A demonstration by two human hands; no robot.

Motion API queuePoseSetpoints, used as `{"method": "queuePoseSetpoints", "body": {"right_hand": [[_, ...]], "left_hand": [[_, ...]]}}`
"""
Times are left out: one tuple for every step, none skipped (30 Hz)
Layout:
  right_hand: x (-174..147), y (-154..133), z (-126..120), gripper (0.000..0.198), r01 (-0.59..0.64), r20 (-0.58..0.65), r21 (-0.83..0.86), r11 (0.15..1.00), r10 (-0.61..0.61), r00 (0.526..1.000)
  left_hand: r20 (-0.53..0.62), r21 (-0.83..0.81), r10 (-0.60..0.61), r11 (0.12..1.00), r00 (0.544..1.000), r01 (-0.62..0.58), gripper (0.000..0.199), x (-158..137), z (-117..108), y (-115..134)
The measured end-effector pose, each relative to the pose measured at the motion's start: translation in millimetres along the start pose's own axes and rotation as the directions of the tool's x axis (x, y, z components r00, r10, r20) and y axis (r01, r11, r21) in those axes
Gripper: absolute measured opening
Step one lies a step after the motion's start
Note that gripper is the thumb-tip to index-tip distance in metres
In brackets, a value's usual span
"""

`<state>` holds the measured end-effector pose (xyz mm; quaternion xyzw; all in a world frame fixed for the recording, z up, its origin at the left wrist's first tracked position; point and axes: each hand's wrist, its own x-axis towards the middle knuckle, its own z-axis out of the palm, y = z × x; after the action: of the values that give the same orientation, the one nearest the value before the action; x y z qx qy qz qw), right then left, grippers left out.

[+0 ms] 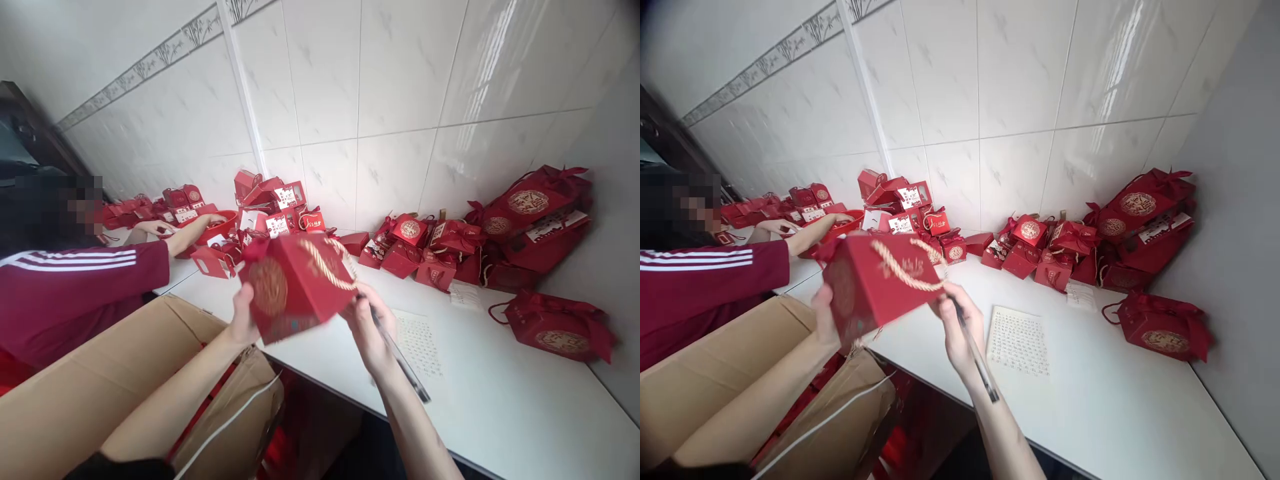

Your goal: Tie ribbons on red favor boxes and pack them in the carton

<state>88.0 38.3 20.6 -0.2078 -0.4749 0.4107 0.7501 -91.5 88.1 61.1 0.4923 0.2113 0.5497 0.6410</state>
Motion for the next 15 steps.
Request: {"method": "queuePoseSetpoints", "body": {"right_hand": [[4, -2, 1, 0.034, 0.011, 0.003, 0.029, 1.0, -0.011, 1.0], [9, -5, 1, 0.034, 0.028, -0.005, 0.057, 0.998, -0.028, 1.0], [14, -9, 0, 0.033, 0.049, -0.026, 0.074, 0.996, -0.047, 0.999], [20, -13, -3, 0.032, 0.071, -0.055, 0.075, 0.995, -0.067, 0.996], [26, -17, -6, 0.03, 0.09, -0.088, 0.055, 0.994, -0.085, 0.992], [32, -20, -11, 0.028, 0.098, -0.12, 0.011, 0.995, -0.096, 0.988], [37, -23, -17, 0.027, 0.091, -0.144, -0.057, 0.994, -0.098, 0.985], [41, -25, -24, 0.028, 0.072, -0.162, -0.136, 0.988, -0.094, 0.982], [44, -26, -30, 0.029, 0.043, -0.172, -0.208, 0.977, -0.08, 0.982], [45, -27, -36, 0.03, 0.017, -0.179, -0.258, 0.966, -0.065, 0.982], [46, -27, -41, 0.032, 0.0, -0.182, -0.281, 0.96, -0.053, 0.982], [45, -28, -45, 0.034, -0.005, -0.182, -0.278, 0.961, -0.048, 0.982], [45, -29, -48, 0.035, -0.004, -0.175, -0.253, 0.967, -0.042, 0.984], [44, -31, -49, 0.035, -0.001, -0.158, -0.214, 0.977, -0.033, 0.987], [42, -34, -50, 0.035, 0.0, -0.124, -0.169, 0.986, -0.021, 0.992]], "left_hand": [[-0.022, -0.001, 0.044, 0.999, 0.999, -0.044, 0.044, 2, 6, 7], [-0.046, -0.02, 0.084, 0.996, 0.995, -0.085, 0.043, 4, 13, 13], [-0.064, -0.049, 0.097, 0.994, 0.993, -0.101, 0.042, 6, 19, 19], [-0.065, -0.081, 0.071, 0.994, 0.995, -0.076, 0.04, 9, 25, 24], [-0.053, -0.12, 0.021, 0.992, 0.998, -0.027, 0.04, 13, 29, 28], [-0.027, -0.159, -0.051, 0.986, 0.998, 0.046, 0.041, 17, 32, 30], [0.013, -0.191, -0.145, 0.971, 0.989, 0.145, 0.043, 20, 34, 31], [0.06, -0.209, -0.241, 0.946, 0.969, 0.248, 0.045, 24, 35, 31], [0.105, -0.215, -0.321, 0.917, 0.941, 0.337, 0.049, 26, 36, 29], [0.138, -0.205, -0.386, 0.89, 0.912, 0.408, 0.052, 27, 37, 26], [0.156, -0.179, -0.435, 0.87, 0.887, 0.459, 0.055, 27, 38, 22], [0.157, -0.139, -0.458, 0.867, 0.875, 0.478, 0.056, 26, 39, 18], [0.142, -0.087, -0.443, 0.885, 0.885, 0.457, 0.057, 24, 41, 14], [0.119, -0.021, -0.382, 0.922, 0.916, 0.387, 0.057, 22, 42, 9], [0.105, 0.069, -0.28, 0.959, 0.954, 0.274, 0.059, 20, 43, 5]]}}
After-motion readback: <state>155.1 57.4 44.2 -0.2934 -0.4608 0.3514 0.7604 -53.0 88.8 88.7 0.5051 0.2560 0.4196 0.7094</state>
